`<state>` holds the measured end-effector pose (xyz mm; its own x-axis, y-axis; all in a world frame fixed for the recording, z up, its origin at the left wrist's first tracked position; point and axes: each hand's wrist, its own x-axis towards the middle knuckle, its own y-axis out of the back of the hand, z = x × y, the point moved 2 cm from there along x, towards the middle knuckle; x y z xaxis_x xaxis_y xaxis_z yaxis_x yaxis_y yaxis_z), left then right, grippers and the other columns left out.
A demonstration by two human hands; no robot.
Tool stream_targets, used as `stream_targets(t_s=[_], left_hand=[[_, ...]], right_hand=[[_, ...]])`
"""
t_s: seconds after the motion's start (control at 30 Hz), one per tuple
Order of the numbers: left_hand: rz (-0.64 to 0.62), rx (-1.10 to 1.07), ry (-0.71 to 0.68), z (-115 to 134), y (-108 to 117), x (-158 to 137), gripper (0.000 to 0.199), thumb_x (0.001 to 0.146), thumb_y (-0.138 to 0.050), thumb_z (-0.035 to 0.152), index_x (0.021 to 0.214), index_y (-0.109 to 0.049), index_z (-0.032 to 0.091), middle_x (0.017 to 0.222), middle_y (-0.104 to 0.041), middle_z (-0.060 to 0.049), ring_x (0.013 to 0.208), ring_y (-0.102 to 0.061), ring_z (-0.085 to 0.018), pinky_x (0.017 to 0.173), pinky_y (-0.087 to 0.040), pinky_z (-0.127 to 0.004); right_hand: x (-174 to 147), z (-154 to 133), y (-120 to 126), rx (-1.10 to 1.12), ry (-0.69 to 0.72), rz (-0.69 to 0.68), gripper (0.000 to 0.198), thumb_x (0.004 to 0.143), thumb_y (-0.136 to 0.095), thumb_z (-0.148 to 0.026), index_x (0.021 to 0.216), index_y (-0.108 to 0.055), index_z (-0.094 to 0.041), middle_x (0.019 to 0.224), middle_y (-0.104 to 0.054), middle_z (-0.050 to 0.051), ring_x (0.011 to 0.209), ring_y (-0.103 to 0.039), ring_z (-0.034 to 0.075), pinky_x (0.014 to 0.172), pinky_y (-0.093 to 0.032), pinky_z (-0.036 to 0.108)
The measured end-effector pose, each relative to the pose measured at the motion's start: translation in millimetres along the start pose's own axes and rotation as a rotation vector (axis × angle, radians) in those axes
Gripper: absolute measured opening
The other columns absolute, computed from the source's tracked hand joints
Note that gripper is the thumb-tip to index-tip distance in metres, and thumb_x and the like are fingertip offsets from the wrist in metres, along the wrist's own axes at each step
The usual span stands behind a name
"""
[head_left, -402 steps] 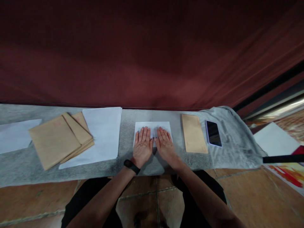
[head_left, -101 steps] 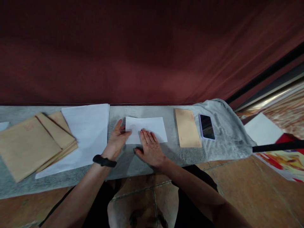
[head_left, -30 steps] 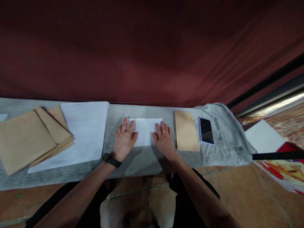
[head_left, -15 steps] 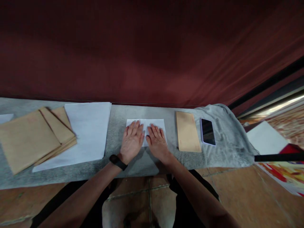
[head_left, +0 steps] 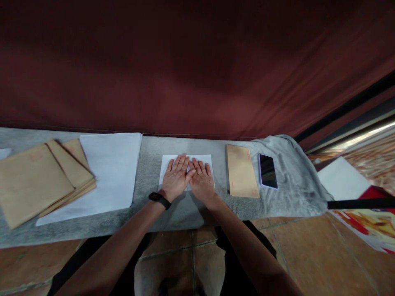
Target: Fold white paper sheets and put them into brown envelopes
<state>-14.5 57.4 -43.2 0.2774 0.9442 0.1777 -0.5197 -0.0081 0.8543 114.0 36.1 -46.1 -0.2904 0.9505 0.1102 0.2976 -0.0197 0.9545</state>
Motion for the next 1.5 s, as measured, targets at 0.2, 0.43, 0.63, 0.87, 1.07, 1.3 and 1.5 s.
stream_targets(t_s=[0.2,0.43,0.63,0.87,1.07,1.3,1.5], left_hand=[[-0.006,0.189,-0.002,-10,3,0,0.062,0.104,-0.028,0.043,0.156,-0.041,0.012,0.164,-0.035,-0.015,0.156,-0.026,-0.029,0.127,-0.015,-0.051],[-0.020,0.377,0.031,-20,9,-4,0.064,0.105,-0.027,0.045,0.156,-0.039,0.009,0.165,-0.033,-0.016,0.154,-0.029,-0.030,0.126,-0.020,-0.051],[0.036,0.386,0.050,-27,9,-8,0.070,0.103,-0.031,0.049,0.156,-0.037,0.004,0.164,-0.032,-0.021,0.155,-0.027,-0.033,0.125,-0.025,-0.051],[0.092,0.393,0.090,-26,13,-11,0.070,0.103,-0.027,0.045,0.151,-0.040,-0.004,0.160,-0.037,-0.028,0.152,-0.032,-0.037,0.124,-0.024,-0.055],[-0.002,0.320,-0.077,-4,2,-14,0.060,0.103,-0.024,0.031,0.155,-0.040,0.006,0.163,-0.038,-0.016,0.155,-0.029,-0.029,0.126,-0.025,-0.051],[-0.028,0.329,-0.118,-6,-6,-14,0.060,0.101,-0.026,0.025,0.155,-0.039,0.006,0.163,-0.038,-0.015,0.155,-0.028,-0.028,0.127,-0.023,-0.052],[-0.001,0.338,-0.062,-10,-2,-8,0.059,0.103,-0.026,0.032,0.155,-0.041,0.007,0.164,-0.035,-0.016,0.155,-0.028,-0.029,0.127,-0.021,-0.051]], right_hand=[[3,3,-5,-0.034,-0.012,0.054,0.053,0.109,-0.033,-0.033,0.158,-0.038,-0.015,0.165,-0.034,0.010,0.153,-0.031,0.029,0.126,-0.021,0.053],[3,9,-5,-0.069,-0.031,0.114,0.054,0.108,-0.039,-0.037,0.156,-0.040,-0.013,0.164,-0.036,0.013,0.150,-0.037,0.030,0.124,-0.026,0.050],[2,15,-4,-0.087,-0.061,0.145,0.058,0.108,-0.039,-0.040,0.157,-0.038,-0.007,0.162,-0.038,0.017,0.150,-0.037,0.030,0.124,-0.026,0.049],[2,23,-2,-0.085,-0.136,0.185,0.059,0.108,-0.037,-0.036,0.155,-0.037,-0.001,0.160,-0.039,0.023,0.150,-0.037,0.032,0.123,-0.027,0.053],[7,9,0,-0.012,-0.082,0.110,0.053,0.109,-0.033,-0.033,0.155,-0.042,-0.008,0.162,-0.039,0.015,0.151,-0.036,0.027,0.126,-0.025,0.049],[7,5,-3,-0.001,-0.002,0.099,0.052,0.110,-0.030,-0.037,0.154,-0.045,-0.014,0.163,-0.040,0.009,0.151,-0.037,0.027,0.127,-0.023,0.048],[9,12,-5,-0.042,-0.047,0.117,0.054,0.109,-0.035,-0.039,0.156,-0.041,-0.014,0.164,-0.037,0.013,0.151,-0.035,0.029,0.124,-0.027,0.051]])
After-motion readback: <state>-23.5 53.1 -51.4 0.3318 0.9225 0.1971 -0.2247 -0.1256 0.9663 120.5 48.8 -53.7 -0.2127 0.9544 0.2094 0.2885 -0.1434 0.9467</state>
